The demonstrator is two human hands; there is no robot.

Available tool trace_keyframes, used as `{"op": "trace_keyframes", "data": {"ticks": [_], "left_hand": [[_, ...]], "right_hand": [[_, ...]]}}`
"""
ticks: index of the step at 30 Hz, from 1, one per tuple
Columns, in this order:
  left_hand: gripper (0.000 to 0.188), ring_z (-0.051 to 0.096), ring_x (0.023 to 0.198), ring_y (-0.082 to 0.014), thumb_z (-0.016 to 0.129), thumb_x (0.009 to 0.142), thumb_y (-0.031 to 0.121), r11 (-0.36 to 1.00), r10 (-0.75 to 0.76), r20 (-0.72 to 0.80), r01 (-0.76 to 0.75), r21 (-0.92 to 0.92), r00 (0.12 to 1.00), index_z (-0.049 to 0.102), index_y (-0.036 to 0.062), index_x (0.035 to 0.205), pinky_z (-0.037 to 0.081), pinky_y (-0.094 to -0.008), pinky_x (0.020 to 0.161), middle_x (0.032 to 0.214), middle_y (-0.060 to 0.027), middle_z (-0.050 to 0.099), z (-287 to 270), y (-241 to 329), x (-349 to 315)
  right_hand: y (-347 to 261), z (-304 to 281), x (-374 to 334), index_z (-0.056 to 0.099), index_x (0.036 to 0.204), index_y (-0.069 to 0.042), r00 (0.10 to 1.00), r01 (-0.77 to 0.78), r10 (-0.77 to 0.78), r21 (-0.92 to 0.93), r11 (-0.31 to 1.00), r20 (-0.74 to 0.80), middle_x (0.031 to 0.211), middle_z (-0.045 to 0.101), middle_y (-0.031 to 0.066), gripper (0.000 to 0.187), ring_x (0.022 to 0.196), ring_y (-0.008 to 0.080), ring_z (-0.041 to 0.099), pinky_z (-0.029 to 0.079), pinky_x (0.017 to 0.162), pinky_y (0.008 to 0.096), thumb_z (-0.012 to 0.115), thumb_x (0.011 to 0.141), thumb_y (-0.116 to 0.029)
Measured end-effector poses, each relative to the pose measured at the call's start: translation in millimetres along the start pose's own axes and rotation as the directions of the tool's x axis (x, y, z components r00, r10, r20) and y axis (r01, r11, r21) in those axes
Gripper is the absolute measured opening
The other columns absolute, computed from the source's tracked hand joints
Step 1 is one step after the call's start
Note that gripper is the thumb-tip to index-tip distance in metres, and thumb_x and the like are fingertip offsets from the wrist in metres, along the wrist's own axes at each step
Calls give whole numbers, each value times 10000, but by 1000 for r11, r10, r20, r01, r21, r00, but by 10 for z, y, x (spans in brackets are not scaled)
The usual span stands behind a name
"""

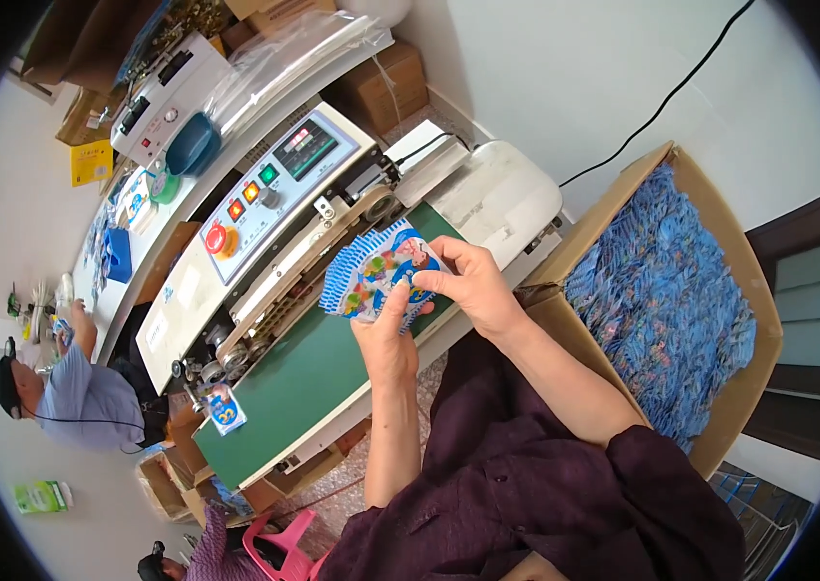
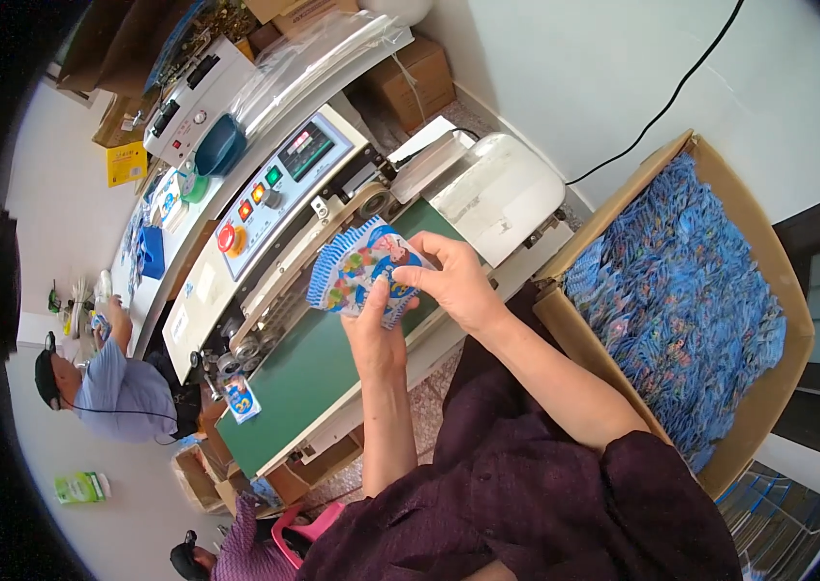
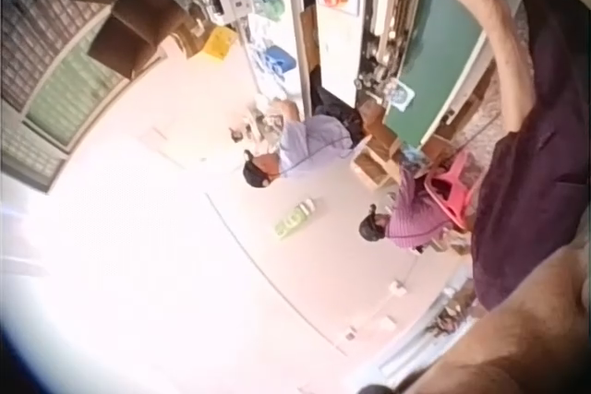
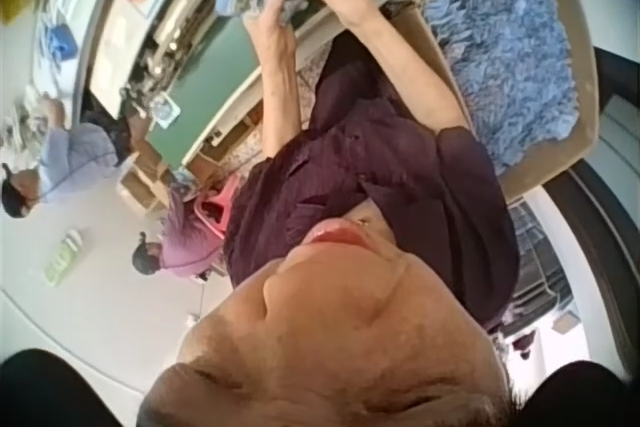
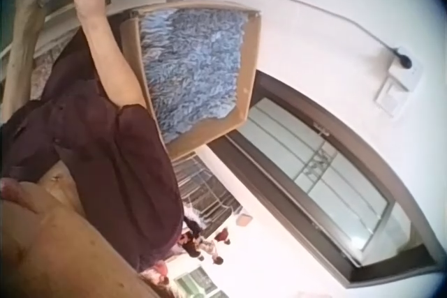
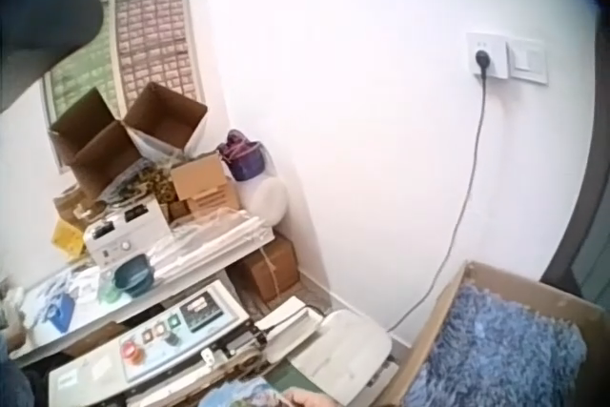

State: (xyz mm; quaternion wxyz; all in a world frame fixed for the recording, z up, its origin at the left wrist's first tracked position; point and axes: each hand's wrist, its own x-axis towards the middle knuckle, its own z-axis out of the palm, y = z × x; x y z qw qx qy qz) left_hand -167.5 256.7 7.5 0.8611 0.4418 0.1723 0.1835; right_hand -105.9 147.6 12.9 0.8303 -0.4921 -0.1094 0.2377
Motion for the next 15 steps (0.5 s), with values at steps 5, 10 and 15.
{"op": "trace_keyframes", "data": {"ticks": [5,10,15], "left_hand": [[345,633,820,-167,667,810,95,999,34,-69,-36,-26,997,535,27,1121,552,-286,545,1010,-85,620,-3,-2,16],[336,630,814,-168,660,820,106,999,46,-81,-48,-26,996,531,31,1122,547,-288,538,992,-75,611,-41,66,13],[328,622,844,-167,652,827,111,996,62,-94,-67,-51,994,531,35,1123,543,-296,540,1006,-73,604,-75,120,-49]], "right_hand": [[18,-153,111,532,968,-48,996,-16,34,222,975,-79,927,621,24,117,855,82,596,499,764,249,586,865,-54],[22,-321,430,539,1018,34,938,-124,92,-76,989,-334,846,643,102,202,672,149,647,557,531,284,586,861,-85],[177,-414,682,578,886,62,929,-208,135,-184,961,-345,766,635,131,147,608,182,645,543,446,288,620,792,-42]]}}
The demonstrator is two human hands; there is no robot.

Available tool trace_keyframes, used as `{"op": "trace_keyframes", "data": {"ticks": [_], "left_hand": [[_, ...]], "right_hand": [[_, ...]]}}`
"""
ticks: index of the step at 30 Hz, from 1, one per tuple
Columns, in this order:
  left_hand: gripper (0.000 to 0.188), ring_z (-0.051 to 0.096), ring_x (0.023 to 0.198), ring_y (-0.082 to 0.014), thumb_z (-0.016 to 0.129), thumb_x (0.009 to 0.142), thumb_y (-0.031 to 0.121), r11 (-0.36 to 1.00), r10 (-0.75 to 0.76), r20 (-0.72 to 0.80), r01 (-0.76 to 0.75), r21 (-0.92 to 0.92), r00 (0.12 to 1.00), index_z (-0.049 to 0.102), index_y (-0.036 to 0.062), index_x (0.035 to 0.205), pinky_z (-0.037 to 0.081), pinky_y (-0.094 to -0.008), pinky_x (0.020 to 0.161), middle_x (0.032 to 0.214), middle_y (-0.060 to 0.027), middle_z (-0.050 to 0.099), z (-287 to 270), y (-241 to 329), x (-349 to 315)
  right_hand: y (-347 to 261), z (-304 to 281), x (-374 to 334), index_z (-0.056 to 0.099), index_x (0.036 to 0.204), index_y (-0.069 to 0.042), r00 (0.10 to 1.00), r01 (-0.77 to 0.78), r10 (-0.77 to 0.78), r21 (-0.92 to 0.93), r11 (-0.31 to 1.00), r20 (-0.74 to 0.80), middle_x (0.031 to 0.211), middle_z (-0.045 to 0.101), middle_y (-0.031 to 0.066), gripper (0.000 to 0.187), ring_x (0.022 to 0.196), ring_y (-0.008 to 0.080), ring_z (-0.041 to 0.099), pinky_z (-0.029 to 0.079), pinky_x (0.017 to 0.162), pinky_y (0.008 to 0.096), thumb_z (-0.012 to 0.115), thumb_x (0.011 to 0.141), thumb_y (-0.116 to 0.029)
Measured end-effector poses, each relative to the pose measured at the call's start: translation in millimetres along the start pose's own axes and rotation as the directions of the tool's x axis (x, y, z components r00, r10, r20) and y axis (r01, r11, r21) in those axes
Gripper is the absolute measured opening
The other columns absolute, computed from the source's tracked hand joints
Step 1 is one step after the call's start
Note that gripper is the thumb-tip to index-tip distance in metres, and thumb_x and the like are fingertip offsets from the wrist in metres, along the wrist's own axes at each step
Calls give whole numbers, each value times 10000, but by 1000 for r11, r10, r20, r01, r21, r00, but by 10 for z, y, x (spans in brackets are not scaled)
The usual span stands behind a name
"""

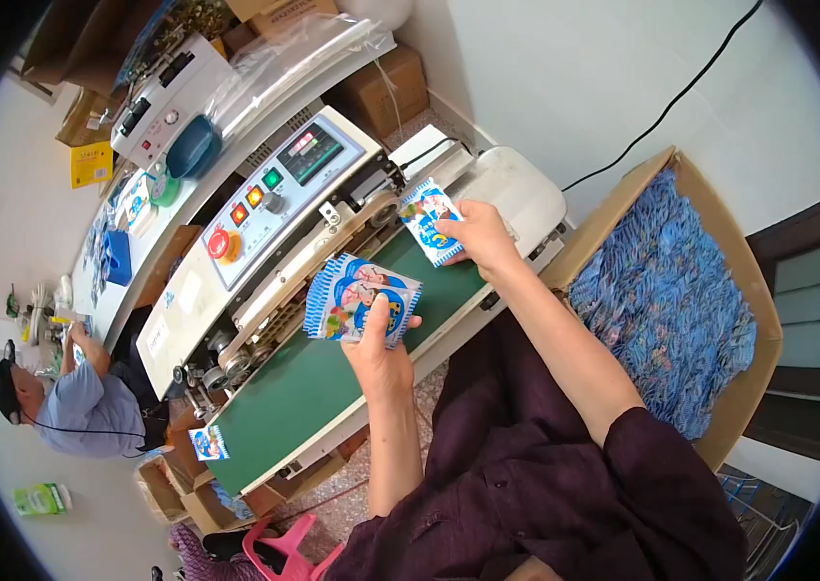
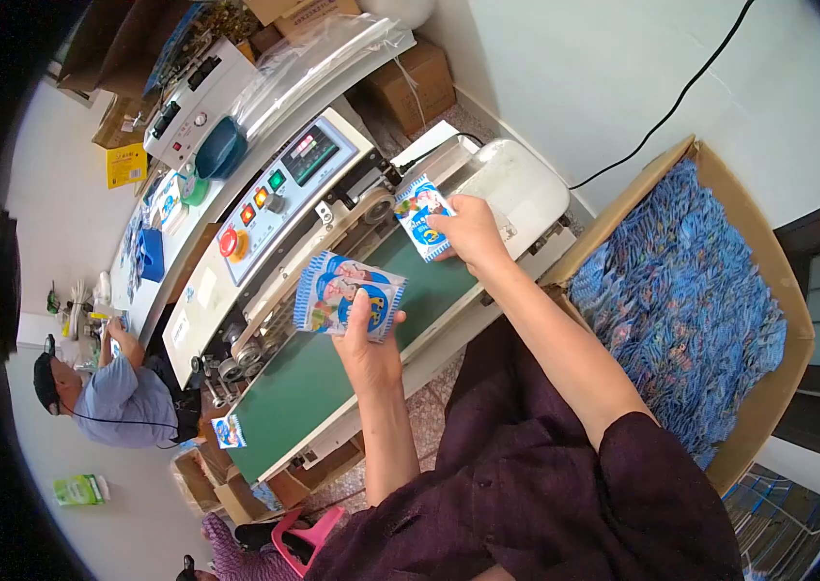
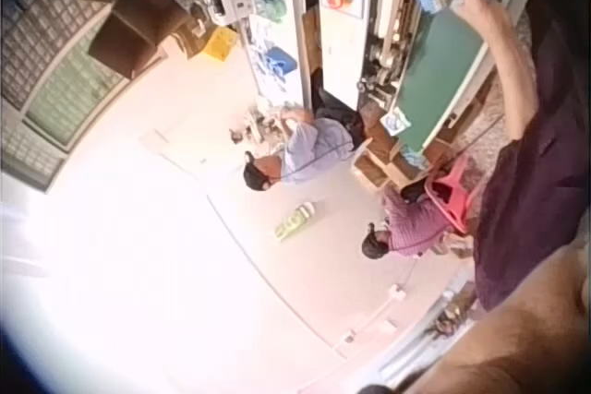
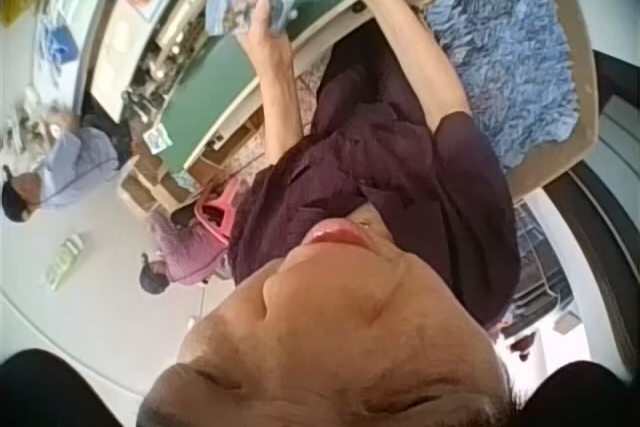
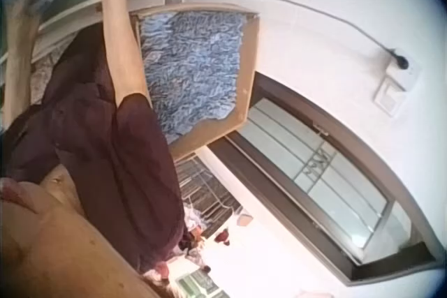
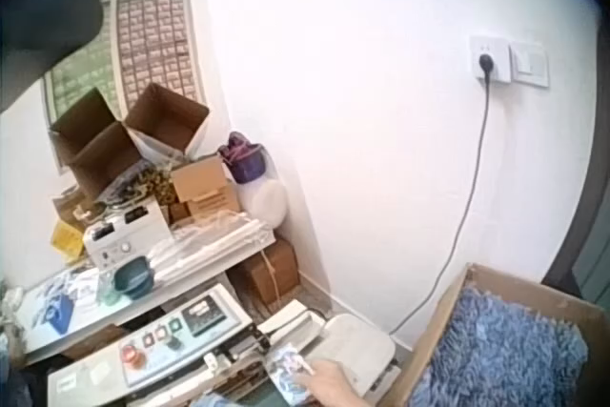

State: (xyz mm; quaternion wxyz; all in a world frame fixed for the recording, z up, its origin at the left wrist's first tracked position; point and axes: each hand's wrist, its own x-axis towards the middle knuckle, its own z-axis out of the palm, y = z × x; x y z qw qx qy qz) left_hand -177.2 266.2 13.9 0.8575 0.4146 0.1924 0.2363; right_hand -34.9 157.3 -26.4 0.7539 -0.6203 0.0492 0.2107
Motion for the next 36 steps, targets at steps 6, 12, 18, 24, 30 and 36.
{"op": "trace_keyframes", "data": {"ticks": [6,12,18,24,30,36], "left_hand": [[328,622,843,-169,644,829,101,1000,24,-24,-24,-18,999,527,34,1128,541,-301,540,1004,-77,605,-103,84,-59],[325,628,810,-164,653,824,96,998,55,-60,-55,5,997,531,28,1117,549,-287,524,989,-77,614,-236,196,-155],[324,630,790,-152,666,812,78,1000,-16,-37,16,19,999,545,29,1108,553,-285,520,980,-69,624,-328,166,-105],[336,628,809,-162,684,800,91,994,-108,52,108,-12,993,551,30,1103,558,-283,532,992,-68,623,-212,54,-57],[338,633,810,-165,683,803,102,992,-128,82,126,30,988,548,25,1104,563,-283,536,996,-80,625,-122,10,-34],[321,640,810,-167,674,807,97,993,-118,64,117,17,991,553,19,1093,560,-278,528,995,-88,632,-13,-64,26]], "right_hand": [[307,434,130,607,742,51,994,68,-85,-229,971,-65,649,617,146,143,603,212,635,496,545,351,661,717,-79],[204,695,-289,596,793,23,929,346,-351,-625,700,120,646,606,121,236,586,198,587,450,555,314,635,797,-209],[-100,487,-674,593,777,-11,922,323,-253,-224,919,292,677,554,-9,118,609,58,496,414,546,216,601,842,-109],[-59,432,-849,571,778,28,888,446,-385,-262,856,251,781,537,51,94,655,103,540,437,609,246,638,787,-37],[23,301,-746,579,801,-4,910,369,-350,-47,928,223,809,562,17,61,689,76,531,433,617,237,618,824,-44],[74,183,-682,561,965,-28,969,96,-170,362,927,178,906,612,19,109,825,75,543,438,752,244,579,890,-106]]}}
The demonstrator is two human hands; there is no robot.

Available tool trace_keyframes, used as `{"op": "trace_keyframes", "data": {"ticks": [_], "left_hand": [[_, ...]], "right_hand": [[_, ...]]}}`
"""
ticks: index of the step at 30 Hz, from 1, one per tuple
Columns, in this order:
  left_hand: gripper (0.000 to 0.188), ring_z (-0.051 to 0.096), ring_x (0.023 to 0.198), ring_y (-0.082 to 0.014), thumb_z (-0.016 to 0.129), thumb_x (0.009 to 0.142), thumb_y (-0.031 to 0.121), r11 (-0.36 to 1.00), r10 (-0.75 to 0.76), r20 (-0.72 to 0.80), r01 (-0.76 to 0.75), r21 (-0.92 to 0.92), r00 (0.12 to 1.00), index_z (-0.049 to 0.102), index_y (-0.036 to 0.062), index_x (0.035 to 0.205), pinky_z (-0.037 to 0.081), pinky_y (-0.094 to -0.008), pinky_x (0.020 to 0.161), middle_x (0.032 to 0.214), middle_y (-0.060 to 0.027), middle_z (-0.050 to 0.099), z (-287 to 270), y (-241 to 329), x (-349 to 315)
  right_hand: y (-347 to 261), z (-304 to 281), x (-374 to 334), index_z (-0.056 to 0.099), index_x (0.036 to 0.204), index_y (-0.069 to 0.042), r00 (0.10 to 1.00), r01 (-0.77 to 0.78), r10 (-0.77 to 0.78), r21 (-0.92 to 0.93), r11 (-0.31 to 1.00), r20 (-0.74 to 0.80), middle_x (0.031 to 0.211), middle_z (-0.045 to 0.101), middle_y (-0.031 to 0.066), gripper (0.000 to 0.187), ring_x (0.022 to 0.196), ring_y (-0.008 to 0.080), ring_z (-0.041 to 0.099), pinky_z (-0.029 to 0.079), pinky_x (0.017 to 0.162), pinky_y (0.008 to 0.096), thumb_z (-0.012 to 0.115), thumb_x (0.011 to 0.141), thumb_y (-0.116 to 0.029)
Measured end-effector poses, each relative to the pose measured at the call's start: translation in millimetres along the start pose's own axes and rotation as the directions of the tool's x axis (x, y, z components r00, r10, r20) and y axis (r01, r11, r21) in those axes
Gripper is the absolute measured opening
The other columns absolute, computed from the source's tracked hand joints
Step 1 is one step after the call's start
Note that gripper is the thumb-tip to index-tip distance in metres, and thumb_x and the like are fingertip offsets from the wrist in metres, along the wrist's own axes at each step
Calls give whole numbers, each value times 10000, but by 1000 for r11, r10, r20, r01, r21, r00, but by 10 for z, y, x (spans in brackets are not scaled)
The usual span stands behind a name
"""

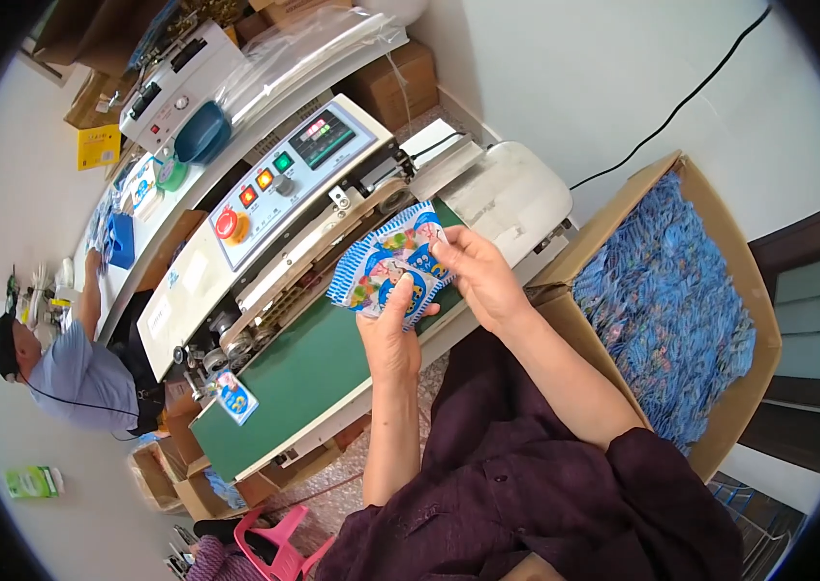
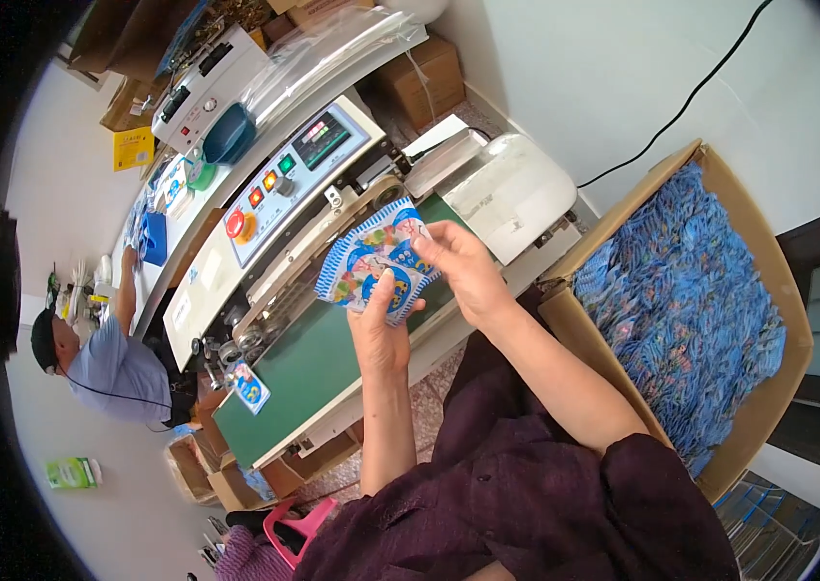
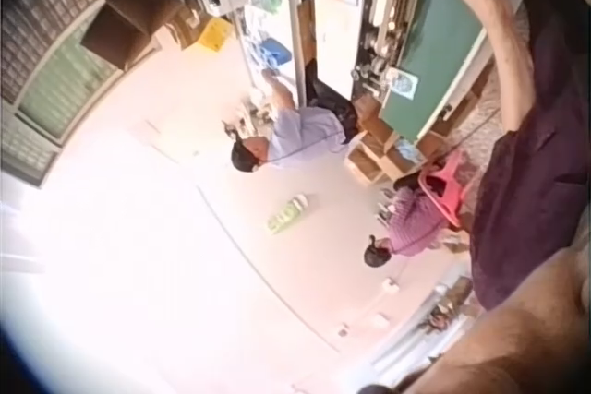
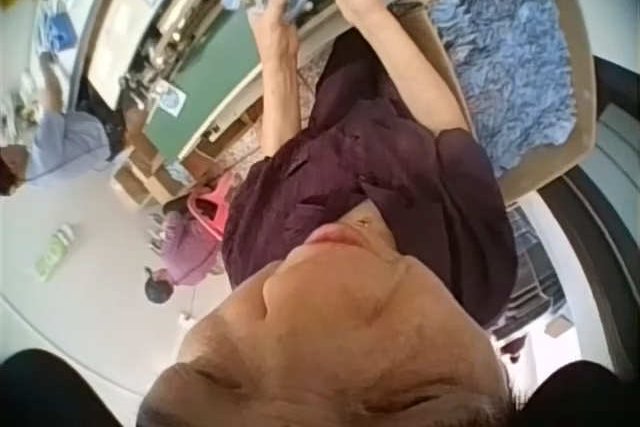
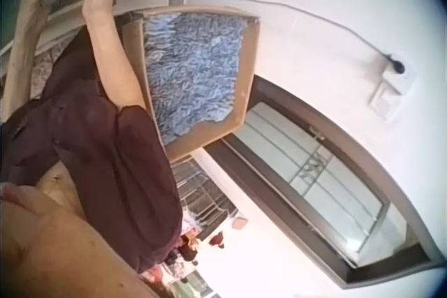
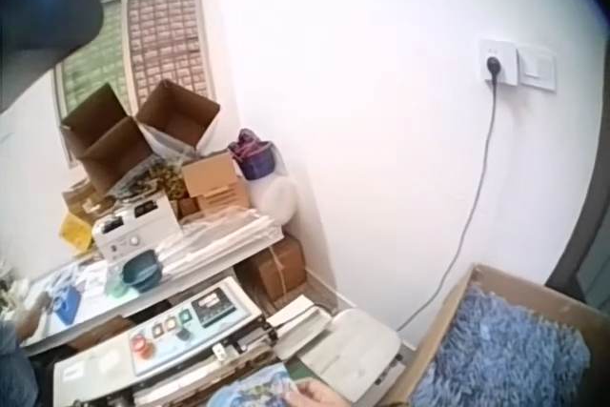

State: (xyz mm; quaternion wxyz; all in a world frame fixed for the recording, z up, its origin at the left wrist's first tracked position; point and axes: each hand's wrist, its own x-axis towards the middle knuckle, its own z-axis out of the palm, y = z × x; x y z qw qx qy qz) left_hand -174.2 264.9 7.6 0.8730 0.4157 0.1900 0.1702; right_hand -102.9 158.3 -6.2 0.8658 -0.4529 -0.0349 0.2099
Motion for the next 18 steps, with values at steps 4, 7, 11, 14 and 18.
{"op": "trace_keyframes", "data": {"ticks": [4,7,11,14,18], "left_hand": [[326,645,808,-174,673,805,89,999,11,13,-12,46,1000,551,13,1097,561,-275,532,970,-93,640,63,-61,20],[335,647,819,-181,676,804,91,996,37,-20,-35,77,999,549,10,1103,561,-277,536,990,-119,641,68,-65,26],[385,650,854,-234,671,813,119,993,71,-36,-67,102,997,512,2,1145,563,-285,540,1056,-169,617,11,27,23],[383,653,843,-238,671,814,101,994,87,-42,-85,62,995,516,3,1150,560,-287,539,1053,-177,622,-6,69,0],[389,651,865,-257,655,826,112,993,100,-34,-98,66,994,493,1,1163,557,-290,537,1063,-180,614,-33,114,-57]], "right_hand": [[-3,-66,-10,584,1060,-10,989,-82,84,-26,996,119,991,642,51,213,869,104,603,488,777,263,603,877,-117],[-44,-117,77,594,1028,-5,999,-32,30,-87,996,-15,931,654,48,206,792,103,625,516,705,262,614,871,-137],[-194,-249,362,633,949,40,977,-134,69,-328,935,-202,813,665,92,188,623,138,637,515,439,239,609,822,-96],[-176,-263,545,643,907,56,970,-207,125,-441,873,-208,780,663,104,184,592,149,633,508,410,250,622,806,-96],[7,-163,692,646,861,77,974,-206,138,-459,864,-177,739,657,117,185,557,160,627,506,394,263,634,783,-90]]}}
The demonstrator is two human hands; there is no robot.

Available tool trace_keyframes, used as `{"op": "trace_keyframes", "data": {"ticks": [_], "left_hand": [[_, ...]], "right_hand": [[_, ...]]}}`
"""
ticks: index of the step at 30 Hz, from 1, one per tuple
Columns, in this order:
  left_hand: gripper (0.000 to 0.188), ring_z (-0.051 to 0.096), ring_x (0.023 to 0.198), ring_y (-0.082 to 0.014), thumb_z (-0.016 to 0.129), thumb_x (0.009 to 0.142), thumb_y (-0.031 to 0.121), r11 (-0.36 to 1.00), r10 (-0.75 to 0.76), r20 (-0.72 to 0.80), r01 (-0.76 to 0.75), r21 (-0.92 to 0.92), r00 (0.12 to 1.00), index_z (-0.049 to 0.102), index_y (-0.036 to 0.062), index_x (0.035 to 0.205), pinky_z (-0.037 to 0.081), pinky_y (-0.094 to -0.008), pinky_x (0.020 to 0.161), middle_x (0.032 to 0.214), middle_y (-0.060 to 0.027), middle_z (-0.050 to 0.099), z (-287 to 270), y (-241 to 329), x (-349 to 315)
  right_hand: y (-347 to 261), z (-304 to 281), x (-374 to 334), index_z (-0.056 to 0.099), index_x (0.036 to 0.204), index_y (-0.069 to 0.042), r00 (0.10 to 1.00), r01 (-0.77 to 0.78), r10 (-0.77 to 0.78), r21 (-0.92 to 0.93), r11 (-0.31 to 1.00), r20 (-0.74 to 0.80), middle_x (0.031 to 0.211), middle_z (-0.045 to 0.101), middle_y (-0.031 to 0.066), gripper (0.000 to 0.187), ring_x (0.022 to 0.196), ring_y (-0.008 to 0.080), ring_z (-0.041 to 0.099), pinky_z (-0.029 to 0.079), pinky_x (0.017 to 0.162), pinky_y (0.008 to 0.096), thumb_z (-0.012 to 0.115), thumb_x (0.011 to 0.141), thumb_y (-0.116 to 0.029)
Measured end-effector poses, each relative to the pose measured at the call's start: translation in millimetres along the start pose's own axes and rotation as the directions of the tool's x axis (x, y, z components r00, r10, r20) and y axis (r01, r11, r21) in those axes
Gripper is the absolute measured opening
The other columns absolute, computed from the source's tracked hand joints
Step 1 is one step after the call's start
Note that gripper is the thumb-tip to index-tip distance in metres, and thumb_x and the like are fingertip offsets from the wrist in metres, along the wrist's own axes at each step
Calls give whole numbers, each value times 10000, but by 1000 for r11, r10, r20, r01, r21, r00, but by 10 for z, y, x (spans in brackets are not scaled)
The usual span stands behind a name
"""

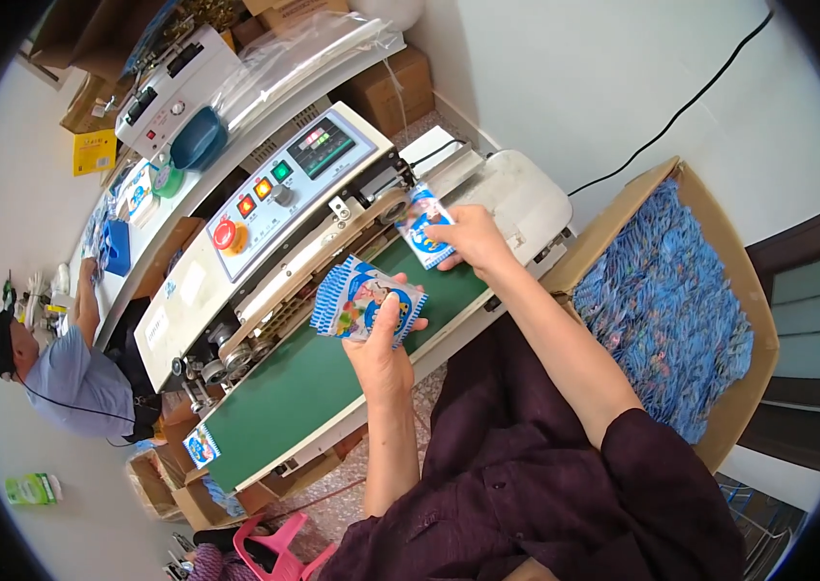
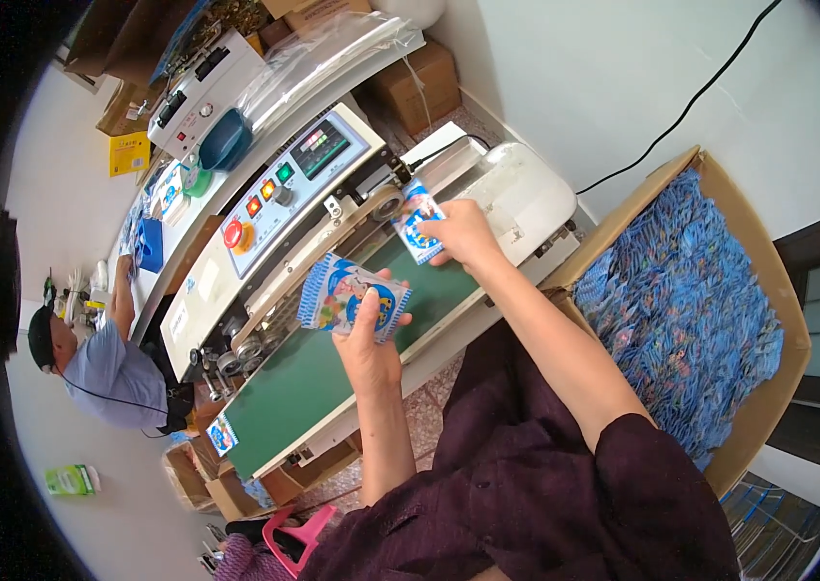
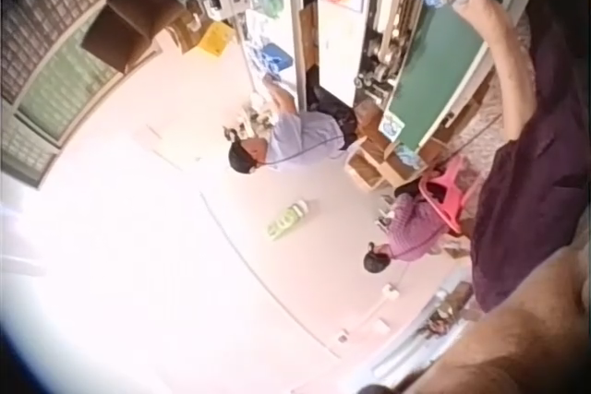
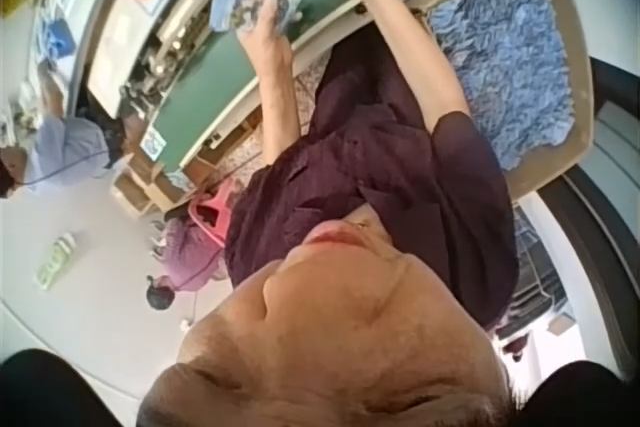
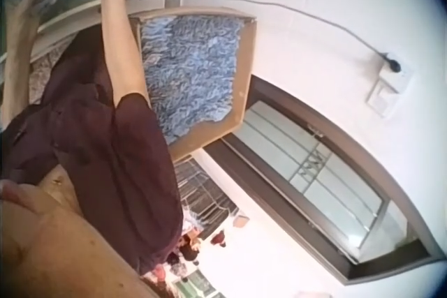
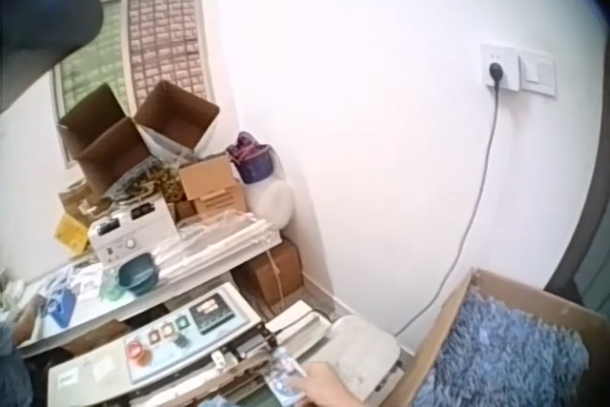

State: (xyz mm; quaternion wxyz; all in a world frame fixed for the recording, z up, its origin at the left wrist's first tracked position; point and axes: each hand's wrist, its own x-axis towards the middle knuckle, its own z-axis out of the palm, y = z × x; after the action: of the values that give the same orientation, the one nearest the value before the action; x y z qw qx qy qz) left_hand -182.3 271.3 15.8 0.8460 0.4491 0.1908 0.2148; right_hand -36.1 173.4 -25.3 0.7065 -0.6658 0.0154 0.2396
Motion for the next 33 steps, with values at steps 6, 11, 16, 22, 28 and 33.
{"op": "trace_keyframes", "data": {"ticks": [6,11,16,22,28,33], "left_hand": [[376,650,859,-246,647,830,98,1000,27,-23,-27,-9,999,498,1,1161,555,-290,540,1046,-168,624,-90,56,-85],[350,651,848,-209,656,823,82,999,46,-38,-46,2,998,531,6,1141,564,-285,543,1040,-149,635,-233,138,-104],[268,632,785,-148,668,806,71,994,-111,13,111,8,994,569,32,1053,564,-285,546,948,-66,632,-194,70,-47],[287,618,790,-129,691,787,77,993,-117,29,116,27,993,578,42,1048,561,-272,550,931,-42,626,-134,-40,-44],[337,626,828,-144,686,786,66,990,-129,81,124,65,988,560,32,1097,563,-271,557,1002,-62,627,-64,-93,-44],[352,629,834,-136,686,779,39,986,-158,64,161,-41,985,567,29,1110,562,-270,568,1010,-62,638,39,-98,-56]], "right_hand": [[60,552,-184,616,785,46,935,296,-354,-552,780,0,670,624,210,289,614,302,640,515,585,368,664,756,-238],[-165,412,-511,604,814,19,927,361,-371,-374,854,46,651,597,67,201,627,111,573,446,581,252,634,822,-179],[-193,320,-762,611,771,-11,894,397,-381,-26,917,237,761,572,-2,74,688,58,515,411,616,210,624,825,-61],[-128,250,-820,601,765,21,909,404,-400,-10,915,117,762,557,20,73,677,74,528,434,625,226,633,799,-35],[-91,114,-797,599,797,8,902,375,-376,47,926,214,809,585,21,41,716,67,554,444,649,217,615,819,-22],[-78,47,-797,595,892,-17,937,263,-317,305,916,144,821,580,-13,60,771,40,516,412,703,190,614,854,-60]]}}
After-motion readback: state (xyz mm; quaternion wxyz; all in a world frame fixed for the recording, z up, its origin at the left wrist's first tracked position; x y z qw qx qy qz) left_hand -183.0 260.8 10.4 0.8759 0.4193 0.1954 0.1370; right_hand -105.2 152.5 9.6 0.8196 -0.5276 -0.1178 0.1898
